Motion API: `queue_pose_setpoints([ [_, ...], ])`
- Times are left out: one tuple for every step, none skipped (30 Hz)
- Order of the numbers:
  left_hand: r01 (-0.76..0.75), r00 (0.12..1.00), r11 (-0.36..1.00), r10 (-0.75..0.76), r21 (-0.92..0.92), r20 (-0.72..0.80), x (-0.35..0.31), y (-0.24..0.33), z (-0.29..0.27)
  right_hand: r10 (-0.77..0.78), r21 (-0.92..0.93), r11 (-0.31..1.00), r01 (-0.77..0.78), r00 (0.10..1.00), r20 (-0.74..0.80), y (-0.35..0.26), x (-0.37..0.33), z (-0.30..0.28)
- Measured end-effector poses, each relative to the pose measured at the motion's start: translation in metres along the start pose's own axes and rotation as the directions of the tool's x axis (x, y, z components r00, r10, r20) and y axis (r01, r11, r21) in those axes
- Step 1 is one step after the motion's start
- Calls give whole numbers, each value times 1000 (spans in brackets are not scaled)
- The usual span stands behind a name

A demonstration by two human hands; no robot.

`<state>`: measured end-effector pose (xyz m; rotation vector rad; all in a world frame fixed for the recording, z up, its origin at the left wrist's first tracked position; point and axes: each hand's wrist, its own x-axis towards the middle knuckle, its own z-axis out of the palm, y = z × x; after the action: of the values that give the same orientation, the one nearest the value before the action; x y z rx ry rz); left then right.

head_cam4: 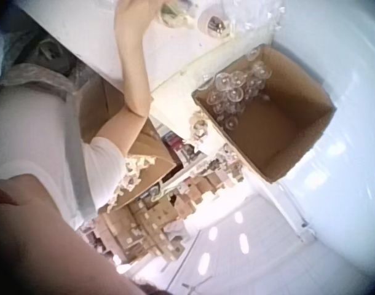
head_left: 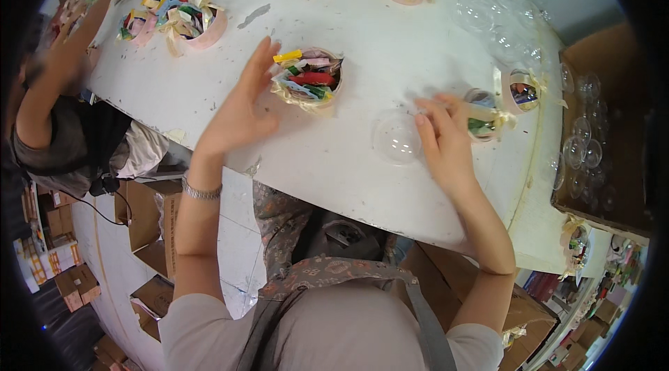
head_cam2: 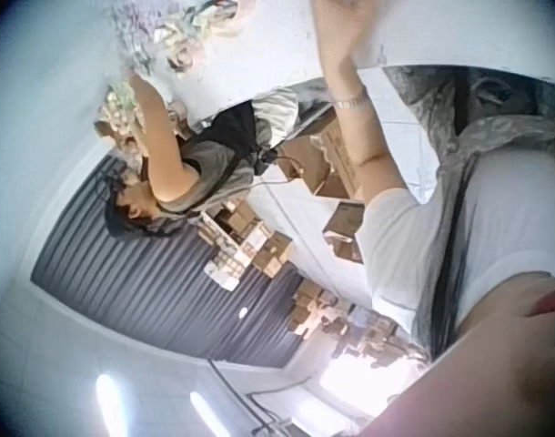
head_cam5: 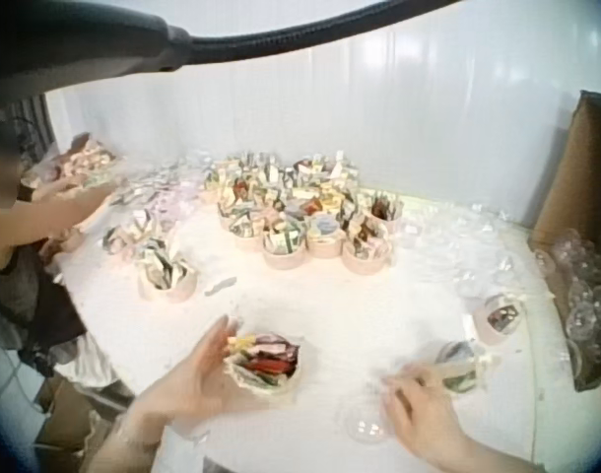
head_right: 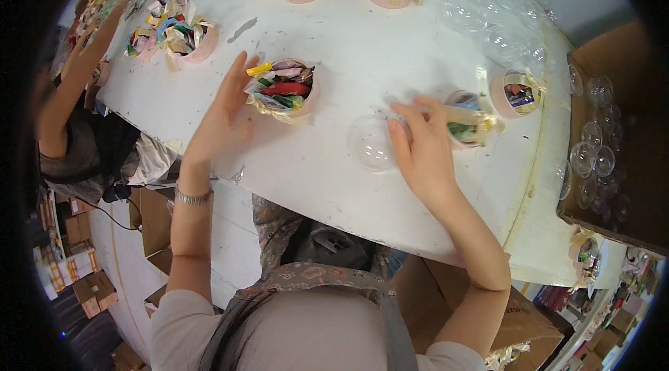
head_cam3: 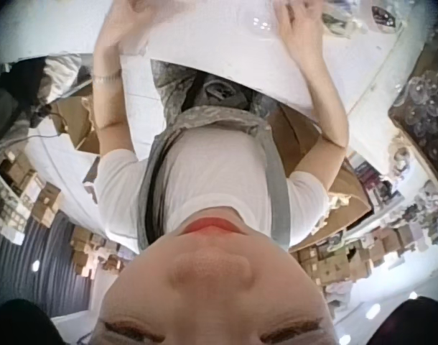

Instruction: The person assembles small gift baskets by filling clear plastic domes with colorful candies and tying ribbons around them. The person repeatedly picks up domes, fills them with candies, and secures ribbons, placing finished units on the table.

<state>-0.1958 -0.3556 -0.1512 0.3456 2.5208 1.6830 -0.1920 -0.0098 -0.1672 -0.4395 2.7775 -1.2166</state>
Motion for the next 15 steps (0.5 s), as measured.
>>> queue_pose_setpoints([
  [3, 998, 998, 0, 55, -58, -6, 4, 10, -170, -179, 972, 151, 981, -92, -6, -5, 1],
  [29, 992, 1000, -30, -7, -123, -2, 7, 24, -347, -363, 890, 275, 926, -151, -11, -7, 3],
  [45, 981, 996, -59, -75, -187, 5, 12, 42, -409, -328, 868, 373, 911, -48, -11, -8, 5],
  [56, 964, 988, -90, -142, -251, 10, 15, 54, -472, -283, 838, 467, 880, 54, -10, -8, 8],
  [40, 969, 994, -63, -99, -238, 14, 15, 58, -532, -227, 802, 553, 833, 151, -8, -7, 10],
  [20, 975, 998, -32, -56, -222, 22, 12, 61, -477, -87, 872, 481, 876, 66, -3, -5, 12],
  [-1, 979, 1000, -1, -14, -204, 29, 10, 63, -405, 62, 912, 405, 914, -8, 1, -3, 15],
  [-23, 982, 999, 28, 29, -185, 32, 10, 64, -318, 216, 920, 326, 945, -70, 5, 0, 15],
  [-102, 991, 994, 105, 43, -80, 31, 12, 65, -334, 279, 895, 347, 938, -96, 5, 4, 16],
  [-183, 983, 976, 185, 116, -5, 29, 16, 66, -347, 340, 865, 368, 930, -125, 3, 9, 19],
  [-268, 963, 946, 258, 181, 76, 26, 21, 67, -357, 399, 830, 389, 921, -156, 0, 12, 23],
  [-353, 933, 904, 322, 240, 160, 23, 24, 67, -373, 449, 800, 398, 916, -149, -3, 12, 29],
  [-347, 934, 910, 315, 228, 167, 22, 25, 70, -388, 498, 767, 405, 910, -143, -5, 12, 37],
  [-371, 925, 890, 329, 266, 191, 23, 26, 70, -404, 544, 732, 410, 904, -138, -8, 12, 44],
  [-390, 918, 870, 340, 300, 206, 24, 27, 70, -390, 614, 682, 397, 908, -154, -10, 15, 49],
])
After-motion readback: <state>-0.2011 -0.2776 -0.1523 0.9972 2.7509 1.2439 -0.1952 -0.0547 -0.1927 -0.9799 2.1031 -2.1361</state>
